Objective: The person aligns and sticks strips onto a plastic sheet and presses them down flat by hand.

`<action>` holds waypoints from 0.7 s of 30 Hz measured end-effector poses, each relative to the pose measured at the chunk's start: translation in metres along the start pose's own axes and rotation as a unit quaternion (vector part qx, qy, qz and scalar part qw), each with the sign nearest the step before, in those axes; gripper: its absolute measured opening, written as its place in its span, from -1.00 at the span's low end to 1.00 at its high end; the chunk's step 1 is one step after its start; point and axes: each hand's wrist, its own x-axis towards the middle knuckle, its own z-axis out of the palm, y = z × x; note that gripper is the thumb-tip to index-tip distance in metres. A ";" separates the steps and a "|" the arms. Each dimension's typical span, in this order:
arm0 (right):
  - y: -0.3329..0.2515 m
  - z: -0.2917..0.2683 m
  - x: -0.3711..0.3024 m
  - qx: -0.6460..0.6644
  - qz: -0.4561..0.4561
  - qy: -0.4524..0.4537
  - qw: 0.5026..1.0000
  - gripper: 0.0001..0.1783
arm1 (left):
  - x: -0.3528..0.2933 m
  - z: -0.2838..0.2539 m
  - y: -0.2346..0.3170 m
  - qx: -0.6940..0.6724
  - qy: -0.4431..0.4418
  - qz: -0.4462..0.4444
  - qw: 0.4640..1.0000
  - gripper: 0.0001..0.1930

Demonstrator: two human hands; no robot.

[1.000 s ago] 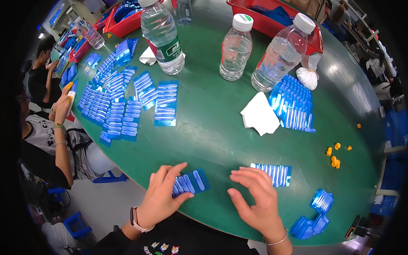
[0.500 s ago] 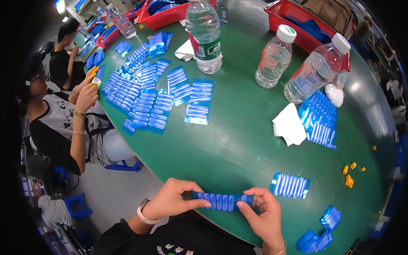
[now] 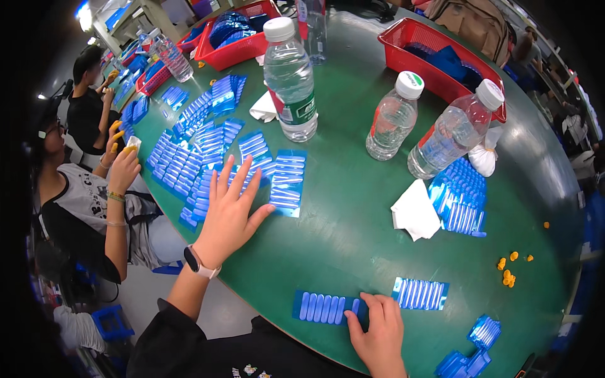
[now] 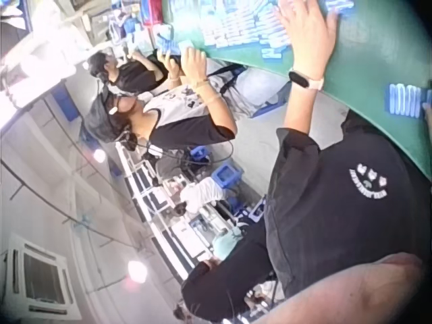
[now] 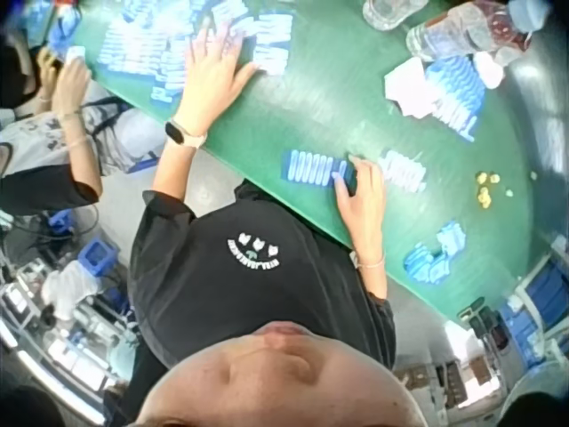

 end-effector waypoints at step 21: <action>-0.014 -0.017 0.095 -0.100 -0.182 -0.061 0.976 -0.50 | -0.035 -0.003 0.075 -0.118 -0.087 0.056 0.988 -0.39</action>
